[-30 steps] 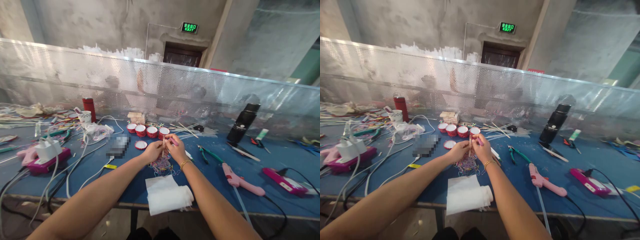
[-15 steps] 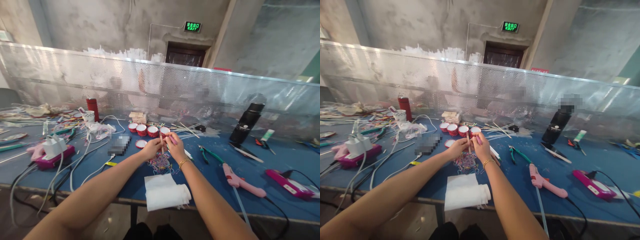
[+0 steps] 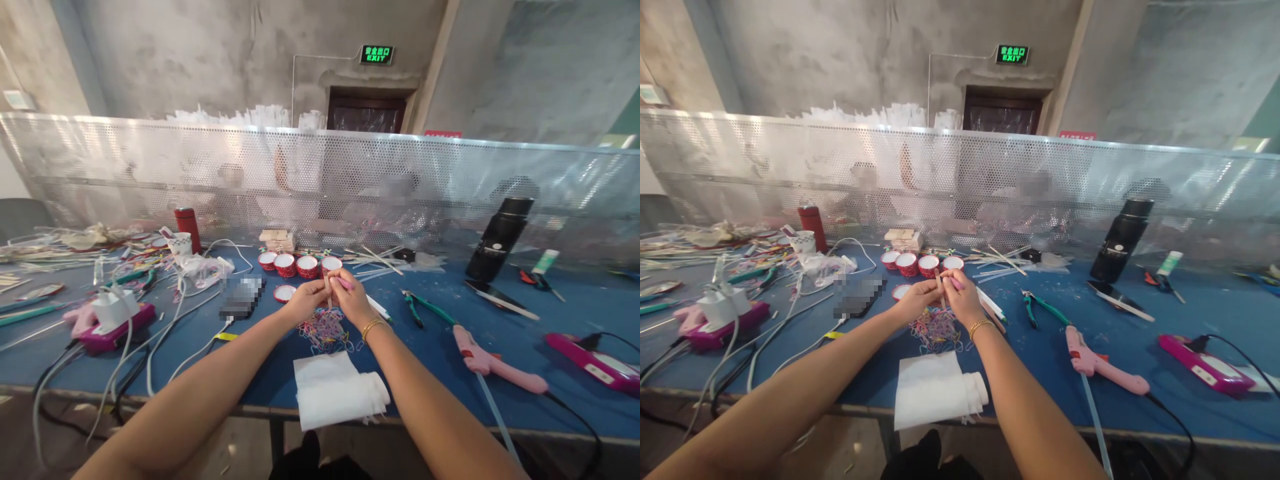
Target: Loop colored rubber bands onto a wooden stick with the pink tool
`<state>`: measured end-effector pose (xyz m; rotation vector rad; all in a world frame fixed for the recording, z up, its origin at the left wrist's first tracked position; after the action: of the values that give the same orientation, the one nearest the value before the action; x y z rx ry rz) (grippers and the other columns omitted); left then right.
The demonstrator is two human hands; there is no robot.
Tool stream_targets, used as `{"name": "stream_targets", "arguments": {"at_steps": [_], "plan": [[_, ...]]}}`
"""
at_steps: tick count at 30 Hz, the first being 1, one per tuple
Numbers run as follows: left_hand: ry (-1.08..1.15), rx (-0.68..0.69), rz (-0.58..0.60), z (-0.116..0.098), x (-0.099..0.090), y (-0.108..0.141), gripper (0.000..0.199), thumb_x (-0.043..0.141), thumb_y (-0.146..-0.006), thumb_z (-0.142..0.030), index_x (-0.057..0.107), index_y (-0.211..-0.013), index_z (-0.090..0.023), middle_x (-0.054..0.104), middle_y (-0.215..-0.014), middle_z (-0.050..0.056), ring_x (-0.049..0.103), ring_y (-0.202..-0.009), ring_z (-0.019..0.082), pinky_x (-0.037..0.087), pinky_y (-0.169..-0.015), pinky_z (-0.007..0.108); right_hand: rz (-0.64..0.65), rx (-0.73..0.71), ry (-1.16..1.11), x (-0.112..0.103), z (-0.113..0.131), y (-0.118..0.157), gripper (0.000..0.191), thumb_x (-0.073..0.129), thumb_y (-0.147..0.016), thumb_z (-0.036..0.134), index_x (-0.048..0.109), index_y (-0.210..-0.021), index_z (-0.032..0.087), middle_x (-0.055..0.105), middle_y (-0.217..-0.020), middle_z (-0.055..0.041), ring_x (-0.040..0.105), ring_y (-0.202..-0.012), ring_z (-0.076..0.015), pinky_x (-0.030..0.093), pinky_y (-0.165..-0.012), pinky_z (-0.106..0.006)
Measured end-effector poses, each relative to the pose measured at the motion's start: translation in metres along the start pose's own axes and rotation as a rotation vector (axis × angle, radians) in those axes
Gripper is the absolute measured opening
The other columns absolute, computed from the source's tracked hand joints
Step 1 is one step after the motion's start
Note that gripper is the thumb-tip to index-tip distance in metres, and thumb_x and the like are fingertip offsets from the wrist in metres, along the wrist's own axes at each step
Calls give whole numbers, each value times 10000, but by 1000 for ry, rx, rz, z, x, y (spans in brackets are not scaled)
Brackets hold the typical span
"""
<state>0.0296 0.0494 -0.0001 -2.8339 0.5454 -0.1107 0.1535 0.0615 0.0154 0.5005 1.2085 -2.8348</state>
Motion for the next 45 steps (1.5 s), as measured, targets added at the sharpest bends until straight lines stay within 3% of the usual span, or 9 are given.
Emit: {"name": "stream_targets", "arguments": {"at_steps": [10, 18, 22, 26, 32, 39, 45], "plan": [[-48, -21, -16, 7, 2, 0, 470, 769, -722, -551, 702, -916, -128, 729, -812, 62, 685, -856, 217, 536, -846, 351, -89, 4, 120, -6, -2, 5, 219, 469, -921, 378, 636, -891, 241, 732, -880, -46, 671, -831, -226, 489, -781, -329], [-162, 48, -159, 10, -7, 3, 355, 556, -883, -524, 580, -859, -170, 670, -794, 29, 630, -732, 152, 500, -683, 268, -147, 115, 208, -12, -19, 10, 208, 559, -860, 374, 630, -990, 228, 722, -699, -19, 691, -703, -227, 500, -721, -329], [-180, 78, -154, 7, -4, 7, 329, 476, -927, -499, 552, -869, -185, 666, -811, 31, 633, -745, 150, 496, -660, 256, -143, 104, 253, -12, -21, 12, 209, 547, -860, 352, 627, -1010, 230, 728, -714, -21, 696, -696, -225, 501, -719, -331], [-243, 146, -126, 10, -4, 5, 265, 448, -951, -405, 564, -879, -178, 656, -805, 34, 619, -732, 142, 505, -675, 259, -148, 82, 272, -11, -20, 13, 197, 531, -863, 339, 628, -999, 235, 730, -715, -21, 699, -705, -231, 504, -729, -339], [-292, 88, -159, 21, -9, 0, 127, 458, -913, -196, 564, -980, -179, 689, -811, 35, 644, -691, 144, 501, -619, 250, -134, 94, 191, -11, -23, 13, 235, 483, -923, 409, 624, -1003, 239, 726, -703, -16, 699, -677, -217, 521, -711, -328], [-476, 112, -134, 8, 4, 5, 138, 456, -905, -159, 593, -905, -180, 735, -840, 64, 687, -753, 171, 504, -682, 268, -188, 93, 207, -18, -24, 10, 389, 439, -961, 523, 667, -1047, 220, 710, -662, -18, 681, -626, -198, 514, -670, -305], [-294, 62, -170, 21, -2, -3, 135, 473, -899, -145, 591, -839, -172, 724, -831, 66, 681, -745, 165, 511, -680, 258, -225, 102, 252, -19, -24, 8, 411, 461, -939, 524, 728, -940, 211, 739, -744, -55, 680, -645, -202, 507, -649, -308]]}}
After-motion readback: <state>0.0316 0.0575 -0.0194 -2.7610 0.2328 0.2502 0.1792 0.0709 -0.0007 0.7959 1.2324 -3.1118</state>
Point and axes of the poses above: each hand's wrist, its own y-axis away from the middle knuckle, its own x-axis out of the palm, z = x × y, the point moved 5 cm from there along -y, towards the middle knuckle
